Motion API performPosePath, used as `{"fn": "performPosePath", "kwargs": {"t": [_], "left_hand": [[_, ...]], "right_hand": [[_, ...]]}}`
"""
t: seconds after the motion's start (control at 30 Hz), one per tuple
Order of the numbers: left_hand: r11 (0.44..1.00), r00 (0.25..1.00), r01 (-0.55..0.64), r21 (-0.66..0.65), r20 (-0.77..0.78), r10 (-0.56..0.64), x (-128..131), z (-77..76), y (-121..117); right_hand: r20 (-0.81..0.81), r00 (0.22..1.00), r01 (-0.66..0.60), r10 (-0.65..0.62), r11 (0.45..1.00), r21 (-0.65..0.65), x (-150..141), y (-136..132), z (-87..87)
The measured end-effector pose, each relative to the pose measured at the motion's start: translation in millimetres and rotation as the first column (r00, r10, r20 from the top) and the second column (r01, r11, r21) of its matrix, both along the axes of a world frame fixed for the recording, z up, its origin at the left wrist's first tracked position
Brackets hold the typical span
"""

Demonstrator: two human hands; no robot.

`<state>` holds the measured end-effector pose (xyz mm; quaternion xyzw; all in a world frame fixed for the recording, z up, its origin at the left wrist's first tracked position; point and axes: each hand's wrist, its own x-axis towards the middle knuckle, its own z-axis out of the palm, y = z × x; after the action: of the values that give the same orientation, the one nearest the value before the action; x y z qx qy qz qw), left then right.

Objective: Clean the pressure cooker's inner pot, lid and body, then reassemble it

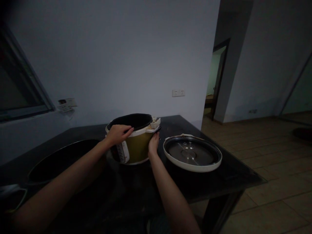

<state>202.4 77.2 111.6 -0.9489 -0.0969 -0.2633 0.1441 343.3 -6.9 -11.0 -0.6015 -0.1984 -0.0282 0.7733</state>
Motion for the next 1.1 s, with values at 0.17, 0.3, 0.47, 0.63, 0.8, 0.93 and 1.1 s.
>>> {"fn": "performPosePath", "kwargs": {"t": [0.17, 0.3, 0.47, 0.63, 0.8, 0.93, 1.1], "left_hand": [[1.000, 1.000, -0.008, 0.002, 0.000, 0.008, 0.0, -0.4, 0.0], [1.000, 1.000, -0.014, 0.007, -0.003, 0.014, 0.1, -0.5, -0.4], [1.000, 1.000, -0.025, 0.012, -0.011, 0.025, 0.0, 0.3, -1.7], [1.000, 1.000, -0.028, 0.012, -0.010, 0.028, -0.2, -0.3, -1.5], [0.999, 0.999, -0.036, 0.007, -0.006, 0.036, -0.4, -0.6, -2.1], [0.999, 0.999, -0.037, 0.004, -0.008, 0.037, -1.1, 0.2, -3.6], [0.999, 0.999, -0.035, 0.005, -0.009, 0.035, -1.5, 0.5, -4.4]], "right_hand": [[-0.112, 0.992, -0.054, 0.050, 0.998, -0.032, -69.4, -5.9, -24.1], [-0.138, 0.973, -0.187, 0.184, 0.982, -0.009, -144.6, -9.4, -43.5], [-0.258, 0.901, -0.351, 0.348, 0.936, 0.038, -186.3, -9.7, -50.7], [-0.284, 0.883, -0.374, 0.375, 0.926, 0.059, -181.3, -15.4, -45.8], [-0.265, 0.896, -0.348, 0.355, 0.934, 0.077, -176.0, -15.5, -53.2], [-0.300, 0.919, -0.262, 0.256, 0.965, 0.021, -153.6, -15.3, -68.4], [-0.227, 0.963, -0.153, 0.148, 0.988, -0.004, -97.7, -12.0, -81.4]]}}
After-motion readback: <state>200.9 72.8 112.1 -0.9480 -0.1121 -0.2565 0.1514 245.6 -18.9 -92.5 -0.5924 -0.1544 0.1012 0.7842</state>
